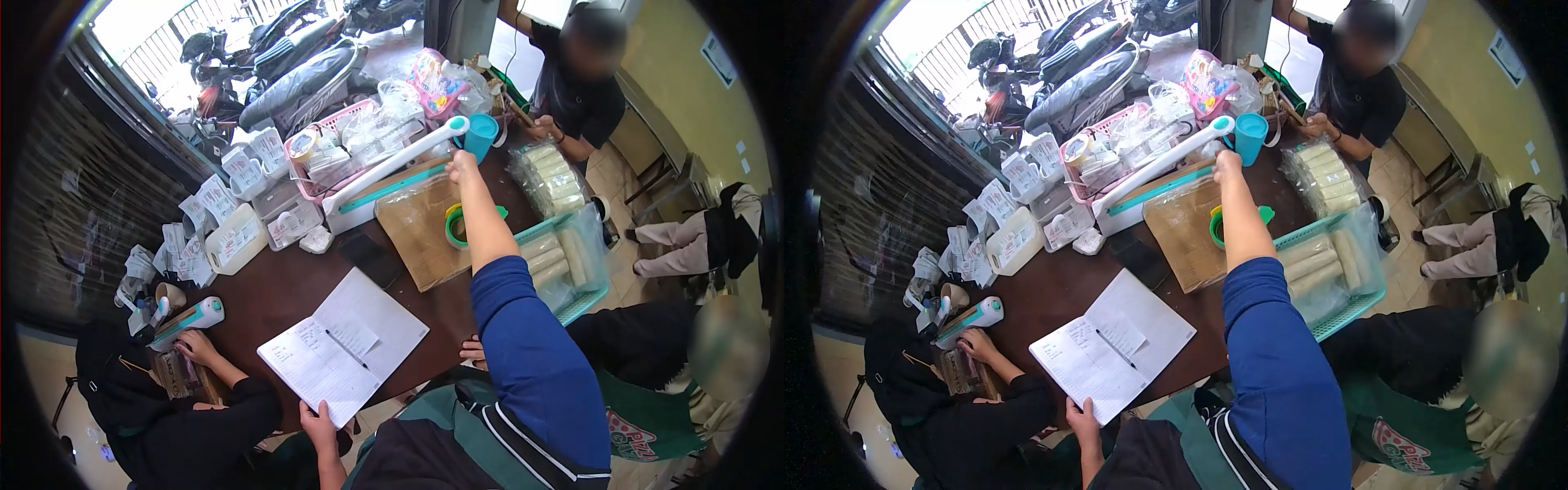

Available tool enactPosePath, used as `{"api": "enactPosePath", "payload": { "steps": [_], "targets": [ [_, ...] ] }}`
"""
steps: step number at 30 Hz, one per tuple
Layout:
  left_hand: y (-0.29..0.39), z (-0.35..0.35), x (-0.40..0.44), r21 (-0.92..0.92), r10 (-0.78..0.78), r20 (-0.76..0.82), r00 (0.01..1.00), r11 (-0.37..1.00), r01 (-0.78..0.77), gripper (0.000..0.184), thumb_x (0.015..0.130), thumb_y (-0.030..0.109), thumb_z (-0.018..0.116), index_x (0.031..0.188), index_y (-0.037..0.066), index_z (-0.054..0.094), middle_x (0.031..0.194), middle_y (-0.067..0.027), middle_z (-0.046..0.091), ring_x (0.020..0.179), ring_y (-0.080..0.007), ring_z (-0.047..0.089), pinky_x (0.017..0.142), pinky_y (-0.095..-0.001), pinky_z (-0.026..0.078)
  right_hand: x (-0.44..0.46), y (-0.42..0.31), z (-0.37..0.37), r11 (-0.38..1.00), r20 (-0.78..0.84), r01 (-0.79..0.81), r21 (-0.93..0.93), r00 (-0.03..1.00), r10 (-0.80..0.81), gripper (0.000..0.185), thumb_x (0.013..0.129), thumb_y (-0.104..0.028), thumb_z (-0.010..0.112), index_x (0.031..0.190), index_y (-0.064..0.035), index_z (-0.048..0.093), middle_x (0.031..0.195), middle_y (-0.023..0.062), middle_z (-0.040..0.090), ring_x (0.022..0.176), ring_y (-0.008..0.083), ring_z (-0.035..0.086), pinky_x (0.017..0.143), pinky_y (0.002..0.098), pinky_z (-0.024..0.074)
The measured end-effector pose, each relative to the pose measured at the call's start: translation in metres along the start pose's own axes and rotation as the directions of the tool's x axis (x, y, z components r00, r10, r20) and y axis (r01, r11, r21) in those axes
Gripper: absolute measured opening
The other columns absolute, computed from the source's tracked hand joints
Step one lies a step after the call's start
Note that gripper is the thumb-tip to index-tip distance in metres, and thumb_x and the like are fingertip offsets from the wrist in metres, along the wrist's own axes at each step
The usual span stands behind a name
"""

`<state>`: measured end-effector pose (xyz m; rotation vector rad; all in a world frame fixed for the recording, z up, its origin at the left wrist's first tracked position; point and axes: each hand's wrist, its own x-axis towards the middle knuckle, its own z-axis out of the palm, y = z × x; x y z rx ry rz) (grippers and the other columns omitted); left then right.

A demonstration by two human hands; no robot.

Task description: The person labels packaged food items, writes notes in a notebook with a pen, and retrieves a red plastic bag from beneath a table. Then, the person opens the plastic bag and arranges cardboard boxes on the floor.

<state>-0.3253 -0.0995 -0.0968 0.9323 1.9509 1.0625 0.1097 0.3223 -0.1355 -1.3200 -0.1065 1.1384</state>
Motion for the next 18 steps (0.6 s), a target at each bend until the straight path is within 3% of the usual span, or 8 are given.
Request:
{"api": "enactPosePath", "payload": {
  "steps": [2, 4, 6, 8, 9, 11, 15, 18],
  "targets": [
    [0.004, -0.001, -0.001, 0.035, 0.039, -0.009, 0.999, 0.999, -0.038, 0.025, 0.075, 0.000, 0.053, 0.100, -0.006, 0.050, 0.090, -0.0114, 0.058, 0.082, -0.0174, 0.054, 0.076, -0.0297, 0.042, -0.015, 0.008, -0.006, 0.999, 0.028, 0.016, -0.034, 1.000, -0.015, 0.011, 0.083, -0.007, 0.048, 0.093, -0.0028, 0.050, 0.085, 0.0111, 0.053, 0.063, 0.0202, 0.050, 0.050, 0.0309, 0.0390],
    [0.002, -0.003, 0.004, 0.122, 0.121, -0.006, 0.993, 0.985, -0.119, 0.026, 0.073, 0.001, 0.053, 0.099, -0.007, 0.051, 0.089, -0.0147, 0.059, 0.082, -0.0203, 0.056, 0.076, -0.0311, 0.043, -0.063, 0.013, -0.009, 0.969, 0.185, 0.055, 0.239, 0.977, -0.101, 0.013, 0.084, -0.008, 0.048, 0.096, -0.0021, 0.048, 0.089, 0.0134, 0.056, 0.070, 0.0240, 0.057, 0.059, 0.0300, 0.0468],
    [0.005, -0.009, 0.010, 0.168, 0.183, -0.007, 0.983, 0.969, -0.180, 0.029, 0.073, 0.002, 0.053, 0.100, -0.007, 0.052, 0.088, -0.0168, 0.059, 0.082, -0.0235, 0.057, 0.076, -0.0320, 0.043, -0.139, 0.016, -0.025, 0.981, 0.400, 0.110, 0.160, 0.901, -0.166, 0.016, 0.086, -0.009, 0.048, 0.100, -0.0013, 0.046, 0.093, 0.0162, 0.058, 0.083, 0.0272, 0.061, 0.073, 0.0323, 0.0504],
    [0.023, -0.016, 0.014, 0.283, 0.183, 0.028, 0.983, 0.942, -0.183, 0.029, 0.072, 0.003, 0.054, 0.099, -0.007, 0.053, 0.087, -0.0173, 0.061, 0.079, -0.0233, 0.059, 0.074, -0.0328, 0.044, -0.204, 0.018, -0.048, 0.999, 0.621, 0.041, -0.029, 0.783, -0.014, 0.018, 0.087, -0.010, 0.048, 0.102, 0.0000, 0.046, 0.093, 0.0169, 0.059, 0.084, 0.0267, 0.062, 0.076, 0.0348, 0.0513],
    [0.027, -0.020, 0.017, 0.273, 0.183, 0.050, 0.982, 0.943, -0.190, 0.027, 0.072, 0.004, 0.054, 0.098, -0.006, 0.054, 0.085, -0.0180, 0.062, 0.078, -0.0230, 0.060, 0.072, -0.0330, 0.045, -0.224, 0.029, -0.062, 0.999, 0.627, 0.013, -0.045, 0.779, 0.018, 0.018, 0.087, -0.010, 0.048, 0.102, 0.0000, 0.046, 0.093, 0.0169, 0.059, 0.084, 0.0267, 0.062, 0.076, 0.0348, 0.0513],
    [0.038, -0.023, 0.020, 0.295, 0.146, 0.122, 0.982, 0.939, -0.177, 0.026, 0.078, 0.011, 0.055, 0.098, -0.005, 0.055, 0.084, -0.0173, 0.061, 0.075, -0.0236, 0.060, 0.068, -0.0314, 0.045, -0.256, 0.046, -0.085, 0.941, 0.610, 0.061, -0.332, 0.775, 0.165, 0.021, 0.087, -0.012, 0.049, 0.104, -0.0001, 0.047, 0.091, 0.0157, 0.060, 0.079, 0.0245, 0.063, 0.070, 0.0325, 0.0528],
    [0.037, 0.001, 0.025, 0.313, 0.301, 0.526, 0.796, 0.801, -0.510, 0.047, 0.088, 0.044, 0.039, 0.117, 0.010, 0.054, 0.120, -0.0211, 0.045, 0.110, -0.0359, 0.042, 0.095, -0.0407, 0.032, -0.280, 0.101, -0.120, 0.876, 0.474, -0.050, -0.479, 0.826, 0.306, 0.020, 0.088, -0.014, 0.048, 0.102, -0.0003, 0.051, 0.086, 0.0147, 0.061, 0.073, 0.0215, 0.063, 0.060, 0.0275, 0.0522],
    [0.008, 0.045, 0.019, 0.618, 0.209, 0.640, 0.739, 0.432, -0.657, 0.060, 0.083, 0.051, 0.044, 0.131, 0.016, 0.037, 0.141, -0.0181, 0.015, 0.130, -0.0355, 0.015, 0.102, -0.0507, 0.017, -0.289, 0.129, -0.126, 0.836, 0.467, -0.040, -0.547, 0.814, 0.345, 0.020, 0.088, -0.015, 0.049, 0.102, -0.0020, 0.052, 0.085, 0.0130, 0.062, 0.069, 0.0190, 0.063, 0.058, 0.0282, 0.0519]
  ]
}}
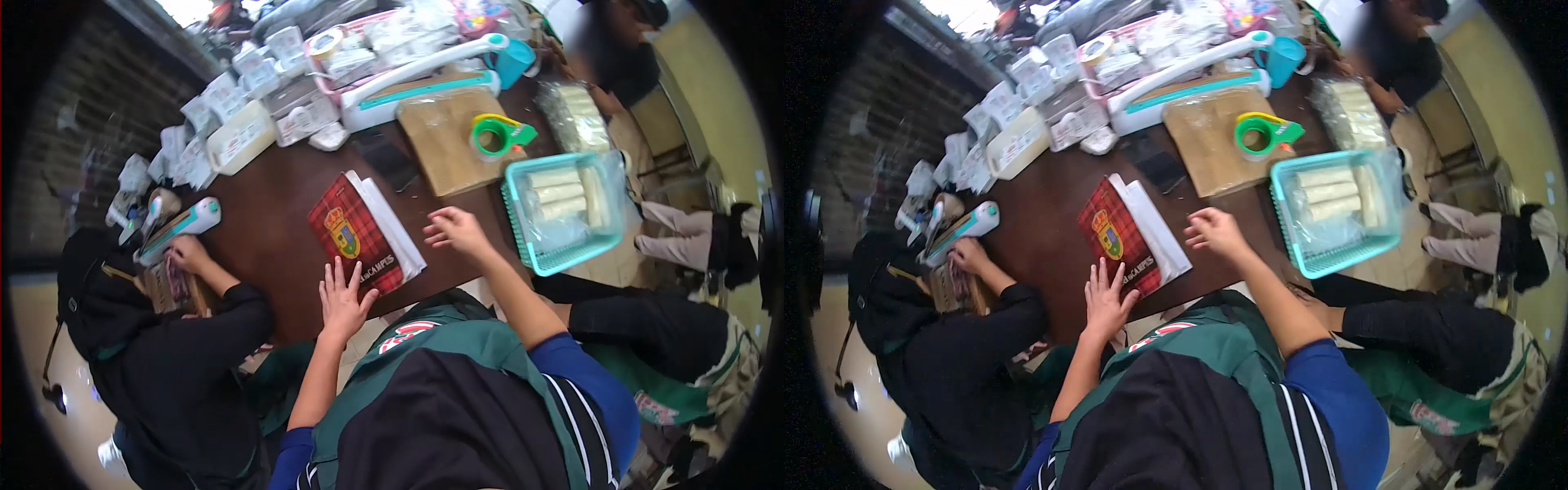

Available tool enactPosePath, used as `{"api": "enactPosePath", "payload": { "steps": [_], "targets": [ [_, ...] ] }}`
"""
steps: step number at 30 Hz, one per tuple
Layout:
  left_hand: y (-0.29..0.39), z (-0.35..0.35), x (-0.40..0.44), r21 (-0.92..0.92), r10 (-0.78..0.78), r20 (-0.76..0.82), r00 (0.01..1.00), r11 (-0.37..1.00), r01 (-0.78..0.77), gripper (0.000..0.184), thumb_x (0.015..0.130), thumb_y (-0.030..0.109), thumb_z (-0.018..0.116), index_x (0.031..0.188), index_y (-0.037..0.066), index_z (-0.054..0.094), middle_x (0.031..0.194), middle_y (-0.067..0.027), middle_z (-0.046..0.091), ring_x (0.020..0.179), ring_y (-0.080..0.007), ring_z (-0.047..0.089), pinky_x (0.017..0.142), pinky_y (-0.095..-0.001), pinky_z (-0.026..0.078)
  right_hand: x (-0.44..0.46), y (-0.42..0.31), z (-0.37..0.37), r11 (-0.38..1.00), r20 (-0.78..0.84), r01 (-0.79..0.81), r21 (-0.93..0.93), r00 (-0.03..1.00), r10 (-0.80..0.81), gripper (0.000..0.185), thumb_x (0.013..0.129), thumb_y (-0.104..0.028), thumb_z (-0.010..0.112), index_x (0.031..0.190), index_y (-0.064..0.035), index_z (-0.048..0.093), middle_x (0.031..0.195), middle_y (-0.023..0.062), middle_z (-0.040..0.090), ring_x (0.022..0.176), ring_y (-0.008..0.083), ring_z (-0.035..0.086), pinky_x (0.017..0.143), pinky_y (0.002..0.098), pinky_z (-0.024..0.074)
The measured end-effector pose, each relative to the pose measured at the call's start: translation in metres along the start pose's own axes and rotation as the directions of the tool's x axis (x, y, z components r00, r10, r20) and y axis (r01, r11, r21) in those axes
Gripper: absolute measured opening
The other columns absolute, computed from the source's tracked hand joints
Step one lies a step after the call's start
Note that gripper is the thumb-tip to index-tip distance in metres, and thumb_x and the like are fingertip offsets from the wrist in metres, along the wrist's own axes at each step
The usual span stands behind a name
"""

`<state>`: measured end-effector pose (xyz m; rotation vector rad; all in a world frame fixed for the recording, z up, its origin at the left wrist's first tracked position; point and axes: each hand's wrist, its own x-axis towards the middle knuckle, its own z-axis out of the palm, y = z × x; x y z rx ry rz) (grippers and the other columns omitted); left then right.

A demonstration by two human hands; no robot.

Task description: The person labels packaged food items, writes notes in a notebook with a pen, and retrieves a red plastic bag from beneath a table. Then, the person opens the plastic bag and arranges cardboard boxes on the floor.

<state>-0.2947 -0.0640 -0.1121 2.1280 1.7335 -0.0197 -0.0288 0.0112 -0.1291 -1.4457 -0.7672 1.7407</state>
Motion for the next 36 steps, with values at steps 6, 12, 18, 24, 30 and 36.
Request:
{"api": "enactPosePath", "payload": {
  "steps": [6, 12, 18, 24, 30, 36],
  "targets": [
    [0.009, 0.051, 0.021, 0.219, -0.029, 0.169, 0.985, 0.976, -0.009, 0.072, 0.079, 0.052, 0.048, 0.138, 0.021, 0.020, 0.145, -0.0120, 0.005, 0.133, -0.0304, 0.006, 0.102, -0.0552, 0.010, 0.007, 0.005, 0.024, 0.662, 0.173, 0.350, -0.662, 0.932, -0.320, 0.032, 0.076, -0.020, 0.059, 0.103, -0.0033, 0.056, 0.095, 0.0179, 0.061, 0.088, 0.0292, 0.059, 0.079, 0.0361, 0.0465],
    [0.001, 0.053, 0.008, 0.144, -0.033, 0.038, 0.999, 0.989, 0.027, 0.074, 0.078, 0.046, 0.055, 0.137, 0.016, 0.023, 0.144, -0.0142, 0.009, 0.132, -0.0324, 0.008, 0.101, -0.0560, 0.012, 0.082, -0.005, 0.050, 0.194, 0.272, 0.405, -0.893, 0.832, -0.484, 0.065, 0.069, -0.024, 0.067, 0.124, -0.0118, 0.035, 0.124, 0.0252, 0.035, 0.107, 0.0415, 0.043, 0.087, 0.0467, 0.0383],
    [0.019, 0.045, -0.018, -0.010, -0.220, -0.004, 0.975, 0.975, 0.220, 0.077, 0.078, 0.038, 0.058, 0.137, 0.011, 0.019, 0.143, -0.0213, 0.005, 0.131, -0.0399, 0.007, 0.102, -0.0543, 0.012, 0.159, -0.014, 0.069, -0.044, 0.145, 0.147, -0.988, 0.793, -0.592, 0.078, 0.064, -0.045, 0.068, 0.126, -0.0153, 0.032, 0.128, 0.0277, 0.030, 0.105, 0.0418, 0.045, 0.084, 0.0455, 0.0402],
    [0.027, 0.064, -0.065, -0.151, -0.406, -0.110, 0.907, 0.909, 0.389, 0.079, 0.076, 0.035, 0.061, 0.138, 0.012, 0.018, 0.143, -0.0206, 0.005, 0.131, -0.0403, 0.004, 0.101, -0.0548, 0.012, 0.163, -0.032, 0.071, 0.063, 0.086, 0.131, -0.989, 0.880, -0.467, 0.099, 0.059, -0.039, 0.075, 0.134, -0.0148, 0.016, 0.120, 0.0263, 0.035, 0.108, 0.0424, 0.041, 0.087, 0.0505, 0.0381],
    [0.055, 0.094, -0.131, -0.337, -0.677, -0.176, 0.714, 0.723, 0.603, 0.065, 0.077, 0.027, 0.058, 0.134, 0.015, 0.029, 0.140, -0.0201, 0.015, 0.130, -0.0395, 0.012, 0.100, -0.0549, 0.019, 0.206, 0.000, 0.049, -0.176, 0.424, 0.400, -0.899, 0.702, -0.572, 0.096, 0.066, -0.042, 0.068, 0.136, -0.0020, 0.015, 0.138, 0.0188, 0.023, 0.126, 0.0310, 0.026, 0.103, 0.0464, 0.0184],
    [0.090, 0.117, -0.195, -0.671, -0.819, 0.290, 0.496, 0.196, 0.716, 0.047, 0.081, 0.036, 0.050, 0.122, 0.013, 0.045, 0.113, -0.0176, 0.053, 0.100, -0.0329, 0.054, 0.085, -0.0403, 0.042, 0.207, -0.004, 0.065, -0.210, 0.183, 0.082, -0.974, 0.832, -0.523, 0.101, 0.072, -0.043, 0.065, 0.138, -0.0202, -0.007, 0.123, 0.0344, 0.028, 0.092, 0.0458, 0.053, 0.072, 0.0479, 0.0494]
  ]
}}
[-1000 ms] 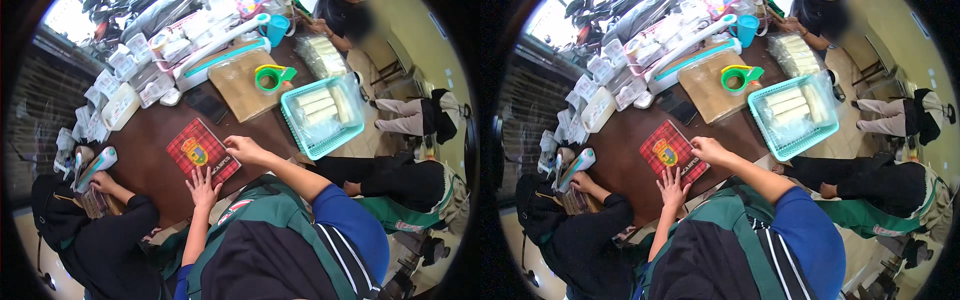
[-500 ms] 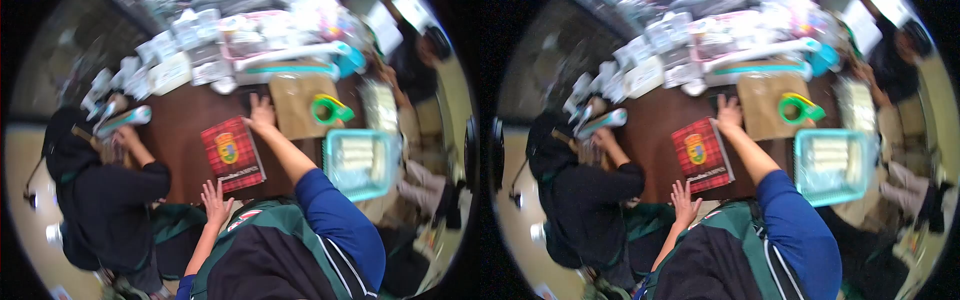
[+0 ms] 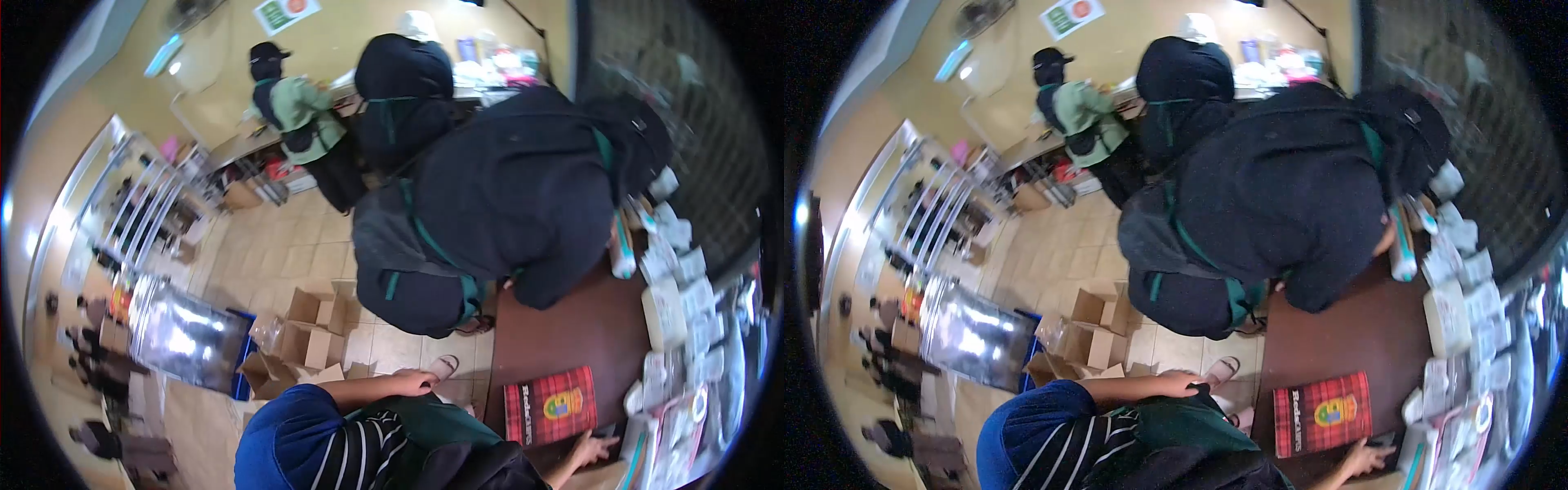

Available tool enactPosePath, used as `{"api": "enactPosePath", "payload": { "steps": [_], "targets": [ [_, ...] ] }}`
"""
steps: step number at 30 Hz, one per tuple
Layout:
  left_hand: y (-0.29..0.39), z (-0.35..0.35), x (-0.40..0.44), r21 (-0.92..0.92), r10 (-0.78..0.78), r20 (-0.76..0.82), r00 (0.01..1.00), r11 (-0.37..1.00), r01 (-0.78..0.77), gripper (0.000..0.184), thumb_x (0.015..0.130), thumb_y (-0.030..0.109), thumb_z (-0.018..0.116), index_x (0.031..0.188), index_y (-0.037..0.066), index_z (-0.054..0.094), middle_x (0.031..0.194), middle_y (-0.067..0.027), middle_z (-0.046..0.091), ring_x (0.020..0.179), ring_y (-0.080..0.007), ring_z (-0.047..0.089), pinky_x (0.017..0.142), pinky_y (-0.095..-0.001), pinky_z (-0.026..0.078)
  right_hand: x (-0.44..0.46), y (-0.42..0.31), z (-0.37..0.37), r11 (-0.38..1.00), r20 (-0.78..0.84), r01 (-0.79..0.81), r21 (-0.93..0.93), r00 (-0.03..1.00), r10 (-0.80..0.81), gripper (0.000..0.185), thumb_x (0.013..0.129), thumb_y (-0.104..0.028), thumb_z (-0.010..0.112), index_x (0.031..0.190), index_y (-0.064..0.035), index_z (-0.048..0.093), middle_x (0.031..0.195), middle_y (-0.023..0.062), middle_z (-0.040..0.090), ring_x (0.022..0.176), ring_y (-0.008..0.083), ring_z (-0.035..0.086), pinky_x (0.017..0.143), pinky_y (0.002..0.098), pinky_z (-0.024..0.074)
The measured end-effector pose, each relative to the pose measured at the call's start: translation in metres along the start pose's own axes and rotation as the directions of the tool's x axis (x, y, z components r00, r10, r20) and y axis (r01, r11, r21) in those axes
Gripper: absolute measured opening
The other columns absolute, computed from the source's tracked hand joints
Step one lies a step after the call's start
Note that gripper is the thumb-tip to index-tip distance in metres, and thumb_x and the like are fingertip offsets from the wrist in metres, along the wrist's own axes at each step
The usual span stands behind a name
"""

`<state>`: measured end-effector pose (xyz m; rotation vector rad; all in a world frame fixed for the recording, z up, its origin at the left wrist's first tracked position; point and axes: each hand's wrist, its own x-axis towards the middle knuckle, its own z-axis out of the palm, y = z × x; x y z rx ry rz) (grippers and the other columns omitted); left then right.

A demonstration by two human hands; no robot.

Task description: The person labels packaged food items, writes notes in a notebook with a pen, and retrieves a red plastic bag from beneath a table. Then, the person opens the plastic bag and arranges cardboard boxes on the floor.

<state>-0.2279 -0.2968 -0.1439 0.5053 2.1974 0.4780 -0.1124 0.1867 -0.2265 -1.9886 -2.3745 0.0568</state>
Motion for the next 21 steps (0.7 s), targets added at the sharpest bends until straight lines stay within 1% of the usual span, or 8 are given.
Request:
{"api": "enactPosePath", "payload": {
  "steps": [2, 3, 6, 10, 14, 17, 20, 21],
  "targets": [
    [-0.059, 0.058, 0.038, -0.109, -0.009, 0.044, 0.999, 0.994, 0.014, 0.046, 0.083, 0.039, 0.048, 0.121, 0.013, 0.046, 0.108, -0.0167, 0.056, 0.096, -0.0311, 0.056, 0.085, -0.0413, 0.043, 0.006, -0.006, 0.001, 0.992, -0.086, -0.045, -0.116, 0.996, 0.035, 0.095, 0.072, -0.046, 0.063, 0.137, -0.0320, -0.004, 0.111, 0.0206, 0.036, 0.085, 0.0441, 0.054, 0.066, 0.0510, 0.0496],
    [-0.131, 0.102, 0.036, -0.109, 0.006, 0.359, 0.933, 0.993, 0.035, 0.045, 0.083, 0.037, 0.049, 0.119, 0.010, 0.048, 0.111, -0.0143, 0.056, 0.095, -0.0285, 0.056, 0.085, -0.0404, 0.042, 0.002, -0.020, -0.024, 0.978, -0.045, -0.046, -0.201, 0.998, 0.038, 0.095, 0.073, -0.046, 0.063, 0.137, -0.0336, -0.005, 0.114, 0.0195, 0.035, 0.085, 0.0447, 0.054, 0.066, 0.0521, 0.0492],
    [-0.154, 0.108, 0.006, -0.207, -0.015, 0.250, 0.968, 0.976, 0.068, 0.044, 0.084, 0.037, 0.049, 0.118, 0.009, 0.049, 0.110, -0.0144, 0.056, 0.095, -0.0282, 0.056, 0.085, -0.0400, 0.042, 0.024, -0.029, -0.023, 0.954, -0.243, 0.236, -0.186, 0.930, -0.278, 0.082, 0.081, -0.030, 0.056, 0.137, -0.0358, -0.004, 0.134, 0.0196, 0.026, 0.101, 0.0359, 0.050, 0.071, 0.0513, 0.0479],
    [-0.168, 0.104, -0.014, -0.390, -0.083, 0.085, 0.993, 0.914, 0.110, 0.044, 0.084, 0.037, 0.049, 0.117, 0.009, 0.050, 0.108, -0.0146, 0.057, 0.094, -0.0276, 0.057, 0.084, -0.0393, 0.042, 0.072, -0.044, -0.015, 0.872, -0.399, 0.370, -0.321, 0.782, -0.479, 0.056, 0.085, -0.017, 0.043, 0.136, -0.0252, 0.023, 0.135, 0.0124, 0.033, 0.108, 0.0299, 0.047, 0.076, 0.0510, 0.0459],
    [-0.186, 0.107, -0.025, -0.431, -0.063, 0.072, 0.995, 0.898, 0.088, 0.043, 0.084, 0.037, 0.049, 0.116, 0.008, 0.051, 0.106, -0.0149, 0.058, 0.094, -0.0271, 0.057, 0.084, -0.0386, 0.043, 0.022, -0.064, -0.043, 0.767, -0.010, 0.311, -0.561, 0.924, -0.382, 0.045, 0.086, -0.015, 0.037, 0.130, -0.0225, 0.035, 0.133, 0.0085, 0.037, 0.111, 0.0293, 0.044, 0.076, 0.0578, 0.0420],
    [-0.202, 0.097, -0.034, -0.450, -0.036, 0.079, 0.996, 0.891, 0.068, 0.043, 0.084, 0.037, 0.049, 0.115, 0.007, 0.052, 0.104, -0.0150, 0.059, 0.093, -0.0266, 0.057, 0.083, -0.0380, 0.043, -0.040, -0.073, -0.058, 0.820, 0.127, 0.419, -0.390, 0.906, -0.403, 0.052, 0.078, -0.028, 0.051, 0.127, -0.0329, 0.036, 0.137, 0.0045, 0.026, 0.114, 0.0285, 0.041, 0.082, 0.0587, 0.0366],
    [-0.266, 0.104, -0.100, -0.390, 0.036, 0.186, 0.982, 0.920, 0.041, 0.043, 0.084, 0.037, 0.049, 0.114, 0.006, 0.052, 0.102, -0.0152, 0.059, 0.093, -0.0262, 0.057, 0.083, -0.0375, 0.043, -0.094, -0.061, -0.043, 0.887, 0.334, 0.396, -0.236, 0.891, -0.308, 0.043, 0.079, -0.032, 0.050, 0.122, -0.0276, 0.046, 0.135, 0.0079, 0.032, 0.114, 0.0320, 0.041, 0.084, 0.0568, 0.0373],
    [-0.293, 0.094, -0.115, -0.356, 0.063, 0.237, 0.970, 0.934, 0.026, 0.043, 0.084, 0.037, 0.049, 0.113, 0.006, 0.053, 0.102, -0.0152, 0.059, 0.092, -0.0261, 0.058, 0.083, -0.0373, 0.043, -0.073, -0.030, 0.024, 0.905, 0.446, 0.399, -0.145, 0.843, -0.300, 0.043, 0.080, -0.033, 0.049, 0.122, -0.0261, 0.044, 0.133, 0.0102, 0.034, 0.114, 0.0353, 0.040, 0.087, 0.0594, 0.0339]
  ]
}}
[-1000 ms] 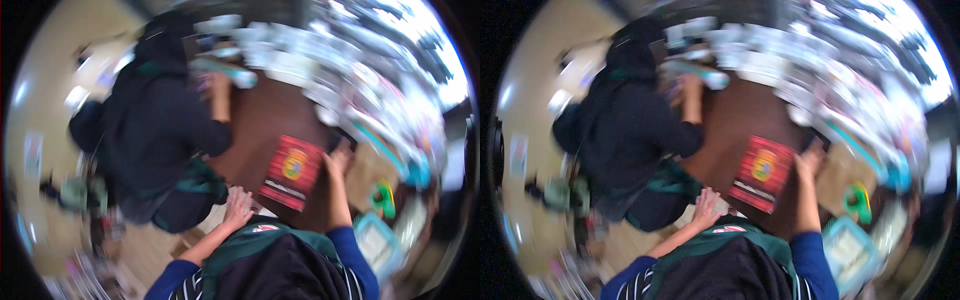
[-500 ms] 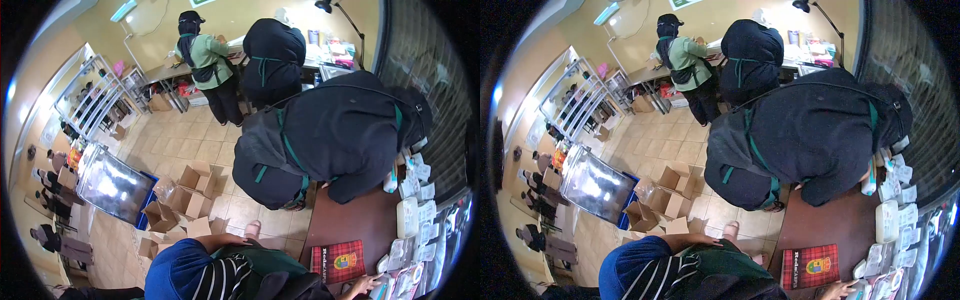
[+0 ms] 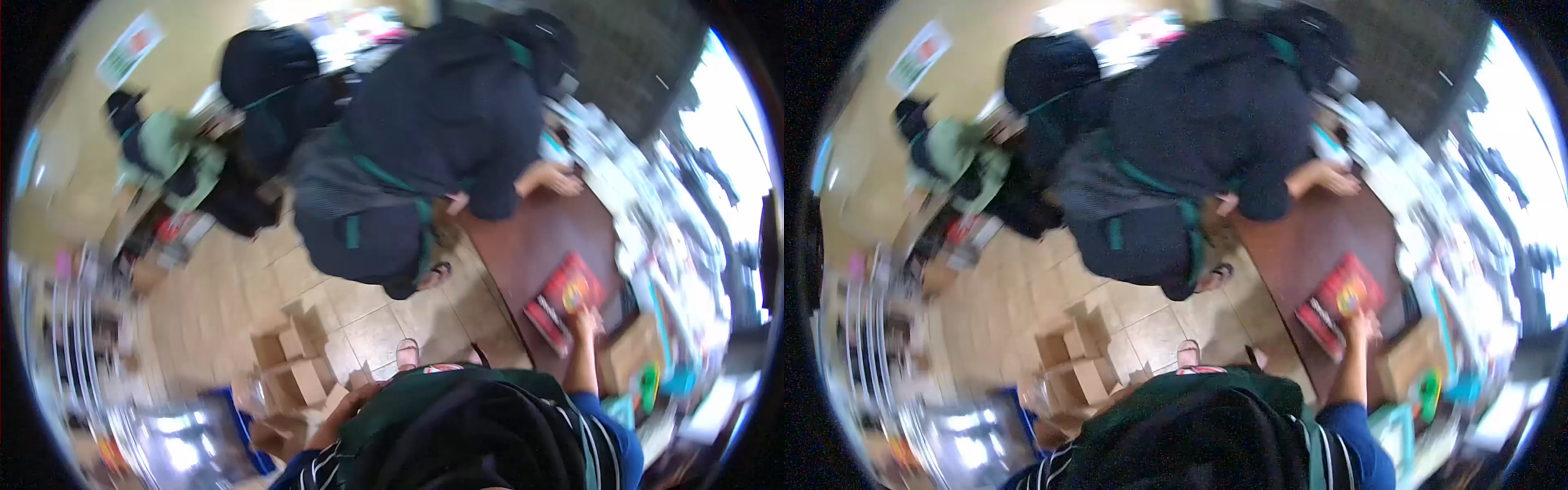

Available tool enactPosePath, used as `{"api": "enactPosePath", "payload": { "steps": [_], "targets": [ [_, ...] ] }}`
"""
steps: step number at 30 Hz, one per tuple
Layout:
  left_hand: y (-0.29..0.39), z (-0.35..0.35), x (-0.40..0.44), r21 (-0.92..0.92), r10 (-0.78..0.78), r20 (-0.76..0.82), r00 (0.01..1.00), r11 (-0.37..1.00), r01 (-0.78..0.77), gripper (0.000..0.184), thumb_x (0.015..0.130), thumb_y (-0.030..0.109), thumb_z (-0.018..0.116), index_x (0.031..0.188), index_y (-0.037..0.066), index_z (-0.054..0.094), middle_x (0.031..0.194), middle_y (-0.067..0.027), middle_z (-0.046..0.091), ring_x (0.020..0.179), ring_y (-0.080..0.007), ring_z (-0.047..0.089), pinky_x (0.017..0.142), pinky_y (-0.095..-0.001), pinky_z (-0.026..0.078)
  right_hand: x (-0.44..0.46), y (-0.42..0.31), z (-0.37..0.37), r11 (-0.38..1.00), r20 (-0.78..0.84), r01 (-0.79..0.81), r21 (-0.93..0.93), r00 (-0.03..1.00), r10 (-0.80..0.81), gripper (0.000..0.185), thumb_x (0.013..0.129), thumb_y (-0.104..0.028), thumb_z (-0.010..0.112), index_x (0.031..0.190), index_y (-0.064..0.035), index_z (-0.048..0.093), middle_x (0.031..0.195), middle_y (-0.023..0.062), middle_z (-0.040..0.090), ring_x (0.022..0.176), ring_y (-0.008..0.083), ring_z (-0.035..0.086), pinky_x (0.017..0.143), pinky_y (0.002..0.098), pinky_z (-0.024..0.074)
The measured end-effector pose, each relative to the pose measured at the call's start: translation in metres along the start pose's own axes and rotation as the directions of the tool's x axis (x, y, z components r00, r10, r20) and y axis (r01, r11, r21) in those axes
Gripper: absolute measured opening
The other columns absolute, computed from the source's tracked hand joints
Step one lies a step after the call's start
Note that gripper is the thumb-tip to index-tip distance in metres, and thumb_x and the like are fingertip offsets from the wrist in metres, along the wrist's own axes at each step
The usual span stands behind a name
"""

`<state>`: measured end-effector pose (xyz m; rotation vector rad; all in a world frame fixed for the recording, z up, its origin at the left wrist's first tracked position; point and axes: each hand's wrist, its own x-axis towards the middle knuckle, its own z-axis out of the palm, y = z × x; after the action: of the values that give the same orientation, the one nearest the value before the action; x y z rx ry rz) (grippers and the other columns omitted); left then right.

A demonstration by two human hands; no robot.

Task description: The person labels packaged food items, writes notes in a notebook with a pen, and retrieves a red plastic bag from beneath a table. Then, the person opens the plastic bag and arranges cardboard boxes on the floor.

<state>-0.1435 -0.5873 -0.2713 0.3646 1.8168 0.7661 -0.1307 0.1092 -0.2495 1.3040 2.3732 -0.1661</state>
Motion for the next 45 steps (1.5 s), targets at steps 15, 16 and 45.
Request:
{"api": "enactPosePath", "payload": {
  "steps": [15, 16, 45],
  "targets": [
    [0.199, -0.097, 0.139, 0.495, 0.278, 0.106, 0.955, 0.818, -0.293, 0.042, 0.081, 0.035, 0.056, 0.110, 0.006, 0.055, 0.093, -0.0168, 0.061, 0.087, -0.0285, 0.059, 0.077, -0.0359, 0.046, -0.277, 0.047, -0.016, 0.694, -0.539, 0.115, 0.711, 0.723, 0.432, 0.015, 0.075, -0.015, 0.063, 0.074, -0.0023, 0.056, 0.066, 0.0166, 0.060, 0.063, 0.0336, 0.059, 0.057, 0.0403, 0.0462],
    [0.231, -0.086, 0.148, 0.499, 0.361, 0.112, 0.926, 0.786, -0.366, 0.041, 0.081, 0.035, 0.056, 0.110, 0.006, 0.054, 0.095, -0.0169, 0.061, 0.088, -0.0284, 0.059, 0.078, -0.0362, 0.046, -0.287, 0.059, -0.015, 0.687, -0.514, 0.056, 0.724, 0.708, 0.484, 0.020, 0.076, -0.020, 0.063, 0.070, -0.0030, 0.055, 0.062, 0.0160, 0.058, 0.060, 0.0339, 0.058, 0.054, 0.0407, 0.0448],
    [0.569, 0.203, 0.358, 0.841, 0.814, 0.384, 0.436, -0.114, -0.529, 0.052, 0.078, 0.043, 0.054, 0.120, 0.014, 0.046, 0.136, -0.0140, 0.023, 0.124, -0.0329, 0.022, 0.099, -0.0498, 0.019, -0.318, 0.153, -0.032, 0.578, -0.388, -0.085, 0.812, 0.661, 0.643, 0.015, 0.077, -0.019, 0.061, 0.071, -0.0058, 0.059, 0.066, 0.0090, 0.057, 0.057, 0.0267, 0.056, 0.050, 0.0336, 0.0438]
  ]
}}
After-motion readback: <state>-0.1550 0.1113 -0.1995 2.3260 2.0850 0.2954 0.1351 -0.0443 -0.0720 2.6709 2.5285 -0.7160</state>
